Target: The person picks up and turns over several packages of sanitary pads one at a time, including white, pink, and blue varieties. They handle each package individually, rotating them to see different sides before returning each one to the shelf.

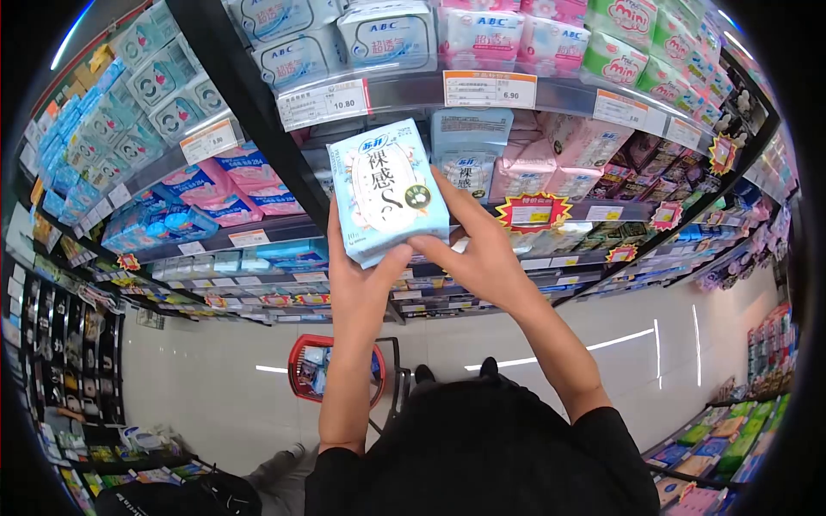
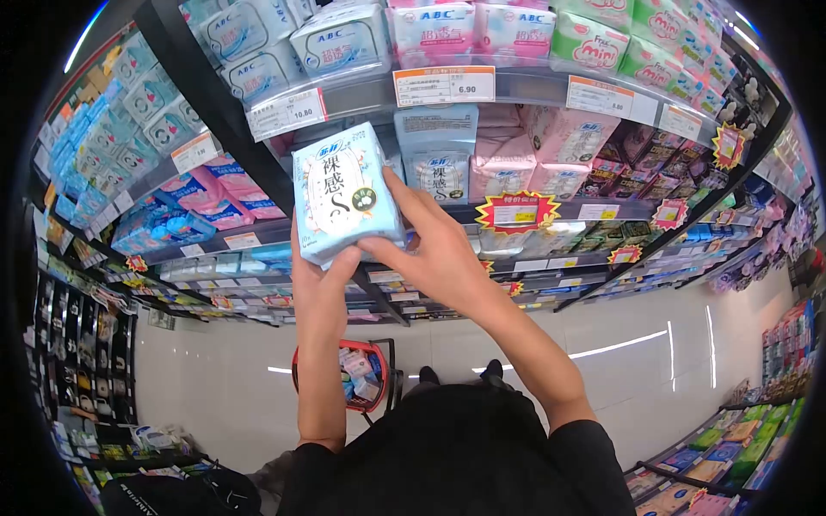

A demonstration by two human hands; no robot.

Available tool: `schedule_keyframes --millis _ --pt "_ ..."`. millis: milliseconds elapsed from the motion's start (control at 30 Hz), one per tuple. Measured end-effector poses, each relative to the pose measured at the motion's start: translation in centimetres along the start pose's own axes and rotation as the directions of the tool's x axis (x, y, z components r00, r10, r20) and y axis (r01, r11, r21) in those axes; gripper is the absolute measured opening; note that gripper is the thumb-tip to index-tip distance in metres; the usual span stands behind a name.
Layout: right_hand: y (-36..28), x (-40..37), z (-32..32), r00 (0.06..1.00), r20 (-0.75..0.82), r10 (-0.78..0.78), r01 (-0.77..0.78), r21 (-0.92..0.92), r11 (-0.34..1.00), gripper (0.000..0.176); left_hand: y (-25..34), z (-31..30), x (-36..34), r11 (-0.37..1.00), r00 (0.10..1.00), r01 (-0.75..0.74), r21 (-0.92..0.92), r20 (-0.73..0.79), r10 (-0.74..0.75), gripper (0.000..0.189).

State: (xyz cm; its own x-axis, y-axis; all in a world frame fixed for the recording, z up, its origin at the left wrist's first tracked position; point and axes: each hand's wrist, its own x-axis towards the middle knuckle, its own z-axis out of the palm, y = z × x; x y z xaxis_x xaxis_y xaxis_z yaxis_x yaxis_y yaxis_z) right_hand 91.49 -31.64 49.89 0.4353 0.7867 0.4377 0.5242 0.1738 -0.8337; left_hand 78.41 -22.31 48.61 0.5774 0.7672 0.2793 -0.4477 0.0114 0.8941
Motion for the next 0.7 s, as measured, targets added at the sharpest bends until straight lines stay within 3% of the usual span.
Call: schedule_keyframes --millis 133,300,400,433,533,700 --pt "0.3 1.3 0.6 0.997 -0.08 0.0 0.002 0.032 0.999 0.073 0.0 0.1 1.4 0.998 0.999 -0.032 0.061 0.002 0.032 0.084" --pt "0.1 2.8 0.0 0.992 -0.052 -0.119 0.11 -0.154 0.982 0.071 -0.9 -0.1 3.7 0.988 0.997 -0.071 0.134 -0.028 0.076 0.074" --pt "0.2 3.9 0.0 0.988 -0.093 -0.12 0.093 -0.256 0.962 0.068 -0.9 0.0 5.3 0.991 0.997 -0.077 0.106 0.011 0.076 0.072" --pt "0.1 4.1 -0.1 0.991 -0.106 -0.086 0.051 -0.293 0.955 0.061 -1.2 -0.3 6.0 0.976 0.997 -0.075 0.202 0.028 0.071 0.07" --pt "0.8 3.6 -0.6 0.963 -0.179 -0.201 0.092 -0.483 0.871 0.056 -1.1 -0.7 7.2 0.924 0.992 -0.119 0.363 0.084 0.095 0.064" --pt "2.6 3.1 -4.6 0.77 -0.455 -0.447 0.184 -0.513 0.839 0.047 -0.5 -0.6 7.3 0.713 0.981 -0.138 0.687 -0.004 0.194 0.054"
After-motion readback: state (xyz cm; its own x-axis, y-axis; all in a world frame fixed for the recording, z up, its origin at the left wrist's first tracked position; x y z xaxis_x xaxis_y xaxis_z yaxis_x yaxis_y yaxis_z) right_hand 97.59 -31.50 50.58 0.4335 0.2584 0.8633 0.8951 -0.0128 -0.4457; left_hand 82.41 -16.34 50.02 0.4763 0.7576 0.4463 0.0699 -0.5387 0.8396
